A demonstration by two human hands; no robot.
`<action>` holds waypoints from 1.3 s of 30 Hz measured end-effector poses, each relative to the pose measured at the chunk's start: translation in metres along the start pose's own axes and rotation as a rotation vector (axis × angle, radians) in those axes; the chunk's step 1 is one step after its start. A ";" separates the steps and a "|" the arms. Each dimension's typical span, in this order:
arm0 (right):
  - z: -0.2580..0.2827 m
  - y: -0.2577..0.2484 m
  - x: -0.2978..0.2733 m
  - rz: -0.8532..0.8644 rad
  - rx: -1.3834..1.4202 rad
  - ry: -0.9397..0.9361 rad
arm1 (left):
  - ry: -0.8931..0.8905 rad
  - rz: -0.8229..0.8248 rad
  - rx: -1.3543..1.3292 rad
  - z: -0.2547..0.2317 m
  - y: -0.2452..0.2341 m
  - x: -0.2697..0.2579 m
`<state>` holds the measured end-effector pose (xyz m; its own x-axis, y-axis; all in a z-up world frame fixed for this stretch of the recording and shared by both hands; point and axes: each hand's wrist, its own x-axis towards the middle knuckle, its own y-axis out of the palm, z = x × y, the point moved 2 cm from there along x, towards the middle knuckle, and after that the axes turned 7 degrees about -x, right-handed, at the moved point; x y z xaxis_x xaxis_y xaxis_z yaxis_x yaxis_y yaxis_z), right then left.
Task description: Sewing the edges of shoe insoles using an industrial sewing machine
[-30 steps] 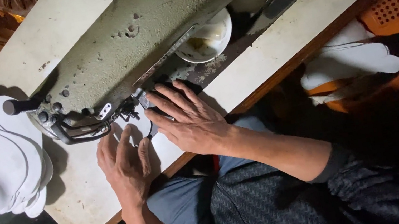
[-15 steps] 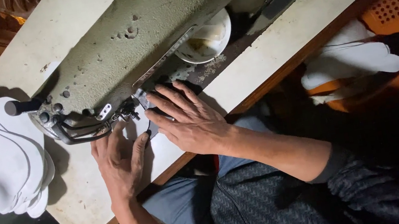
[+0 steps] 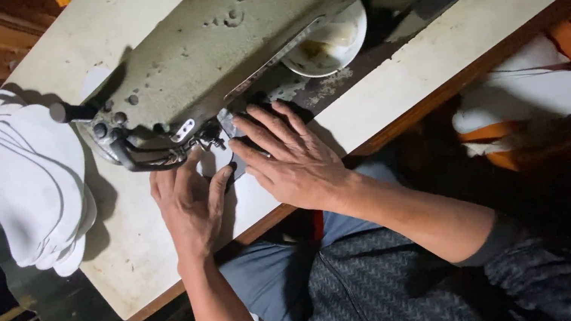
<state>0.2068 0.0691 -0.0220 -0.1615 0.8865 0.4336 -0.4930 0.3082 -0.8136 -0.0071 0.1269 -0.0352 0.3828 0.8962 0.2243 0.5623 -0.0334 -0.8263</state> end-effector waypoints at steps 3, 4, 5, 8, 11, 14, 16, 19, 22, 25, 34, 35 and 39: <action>0.000 -0.001 0.000 0.008 0.001 0.009 | 0.005 -0.001 0.002 -0.004 0.000 0.002; 0.001 -0.001 0.000 0.006 0.002 0.010 | 0.009 -0.001 -0.004 -0.005 0.001 0.003; 0.000 -0.001 0.000 0.002 0.002 0.012 | 0.015 0.000 -0.011 -0.006 0.001 0.004; 0.000 0.000 0.000 -0.009 0.003 0.007 | 0.009 -0.001 0.003 -0.007 0.003 0.007; 0.000 0.001 0.000 0.033 0.006 0.019 | 0.014 0.008 -0.016 -0.022 -0.006 0.015; 0.000 0.000 0.000 0.041 0.005 0.015 | 0.007 0.012 0.009 -0.019 -0.005 0.016; 0.000 0.000 0.000 0.046 0.002 0.014 | -0.003 0.011 0.009 -0.020 -0.006 0.018; 0.000 0.001 -0.001 0.054 -0.001 0.013 | -0.014 0.024 0.007 -0.024 -0.010 0.022; 0.000 0.000 0.000 0.066 0.003 0.011 | -0.011 0.032 0.030 -0.022 -0.011 0.023; 0.000 -0.002 -0.001 0.074 0.001 0.013 | -0.005 0.038 0.057 -0.019 -0.010 0.024; 0.004 -0.001 0.000 0.048 -0.029 0.010 | 0.006 0.025 0.049 -0.001 0.001 0.021; 0.004 0.000 0.000 0.055 -0.033 0.019 | 0.008 0.015 0.049 0.002 0.003 0.021; 0.006 0.000 -0.001 0.065 -0.028 0.019 | 0.004 -0.009 0.050 0.009 0.008 0.015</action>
<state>0.2020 0.0661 -0.0198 -0.1758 0.9115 0.3718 -0.4581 0.2585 -0.8505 -0.0039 0.1444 -0.0430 0.3806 0.8947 0.2336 0.5288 -0.0033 -0.8487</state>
